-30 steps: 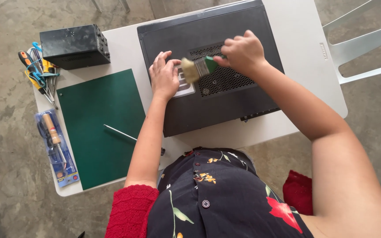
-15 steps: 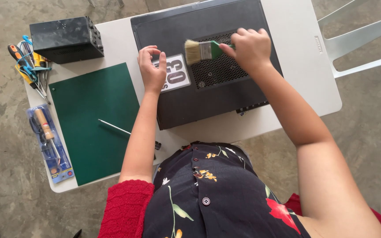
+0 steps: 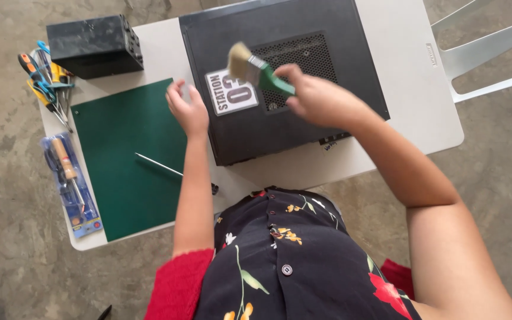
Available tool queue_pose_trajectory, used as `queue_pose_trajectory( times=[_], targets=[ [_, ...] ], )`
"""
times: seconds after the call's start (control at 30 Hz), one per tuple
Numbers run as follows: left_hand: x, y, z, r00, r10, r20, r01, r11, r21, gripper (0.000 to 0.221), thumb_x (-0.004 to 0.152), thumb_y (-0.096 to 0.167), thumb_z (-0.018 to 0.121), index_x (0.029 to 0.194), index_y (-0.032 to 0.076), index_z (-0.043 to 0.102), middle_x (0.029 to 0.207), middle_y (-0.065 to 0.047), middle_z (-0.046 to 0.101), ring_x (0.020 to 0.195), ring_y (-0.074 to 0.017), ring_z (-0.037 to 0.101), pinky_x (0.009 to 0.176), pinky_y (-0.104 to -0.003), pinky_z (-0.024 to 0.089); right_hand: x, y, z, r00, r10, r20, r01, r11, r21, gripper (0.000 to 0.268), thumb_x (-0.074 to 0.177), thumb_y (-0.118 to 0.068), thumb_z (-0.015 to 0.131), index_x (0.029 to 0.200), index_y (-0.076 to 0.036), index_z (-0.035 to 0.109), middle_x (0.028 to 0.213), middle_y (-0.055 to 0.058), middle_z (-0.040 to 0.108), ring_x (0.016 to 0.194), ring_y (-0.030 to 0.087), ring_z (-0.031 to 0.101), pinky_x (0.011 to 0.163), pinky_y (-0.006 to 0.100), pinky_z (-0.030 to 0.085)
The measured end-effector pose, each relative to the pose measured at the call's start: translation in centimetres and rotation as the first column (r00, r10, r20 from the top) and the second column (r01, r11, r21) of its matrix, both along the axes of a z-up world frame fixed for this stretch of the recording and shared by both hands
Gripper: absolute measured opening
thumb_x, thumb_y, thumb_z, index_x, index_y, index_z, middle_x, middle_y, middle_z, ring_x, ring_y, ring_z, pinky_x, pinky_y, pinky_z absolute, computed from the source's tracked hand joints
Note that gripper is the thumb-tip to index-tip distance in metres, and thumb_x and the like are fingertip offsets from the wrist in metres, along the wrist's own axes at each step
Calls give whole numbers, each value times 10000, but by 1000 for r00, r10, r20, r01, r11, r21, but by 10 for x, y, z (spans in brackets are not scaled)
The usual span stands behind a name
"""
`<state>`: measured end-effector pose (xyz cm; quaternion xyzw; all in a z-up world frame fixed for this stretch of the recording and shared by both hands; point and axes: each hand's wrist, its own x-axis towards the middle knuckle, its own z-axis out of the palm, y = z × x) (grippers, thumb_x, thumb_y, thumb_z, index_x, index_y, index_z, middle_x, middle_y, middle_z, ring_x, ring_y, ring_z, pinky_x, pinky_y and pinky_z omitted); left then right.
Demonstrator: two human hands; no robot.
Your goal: Removing the side panel of a computer case and cleaning the exterior and interior surfaces with a brush.
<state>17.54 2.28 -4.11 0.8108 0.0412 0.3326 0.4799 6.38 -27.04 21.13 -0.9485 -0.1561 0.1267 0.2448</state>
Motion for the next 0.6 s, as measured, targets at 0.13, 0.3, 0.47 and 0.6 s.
queue_pose_trajectory(
  times=[0.13, 0.3, 0.47, 0.6],
  targets=[
    [-92, -13, 49, 857, -269, -439, 222, 962, -157, 545, 1028, 175, 646, 1482, -26, 421, 1422, -351, 472, 1329, -513, 551, 1137, -592, 508, -7, 44, -26, 909, 141, -392, 121, 812, 572, 333, 992, 26, 537, 1321, -21, 561, 1214, 303, 684, 1093, 413, 755, 870, 531, 681],
    [-119, -14, 69, 757, -345, -555, 250, 938, -242, 586, 1121, 305, 533, 1577, -23, 366, 1521, -360, 485, 1470, -498, 445, 1251, -560, 379, -5, 98, -68, 880, 408, -242, 130, 284, 950, 298, 967, -168, 797, 1131, 9, 623, 1047, 179, 728, 999, 254, 770, 839, 434, 687],
    [-108, -8, 24, 779, -320, -539, 256, 947, -192, 505, 1115, 292, 527, 1575, 123, 406, 1489, -178, 533, 1410, -386, 533, 1168, -528, 462, 15, 109, -70, 997, -73, 7, 37, 573, 818, 269, 956, -53, 777, 1196, -79, 657, 998, 135, 761, 939, 308, 779, 794, 452, 658],
    [-111, -11, 36, 792, -310, -527, 246, 951, -189, 548, 1128, 389, 537, 1553, 63, 422, 1480, -227, 545, 1356, -416, 593, 1109, -542, 524, 38, 69, -45, 903, -397, 163, 316, 872, 373, 144, 1050, -295, 625, 1194, -303, 626, 844, 68, 767, 837, 363, 754, 819, 525, 582]
  ],
)
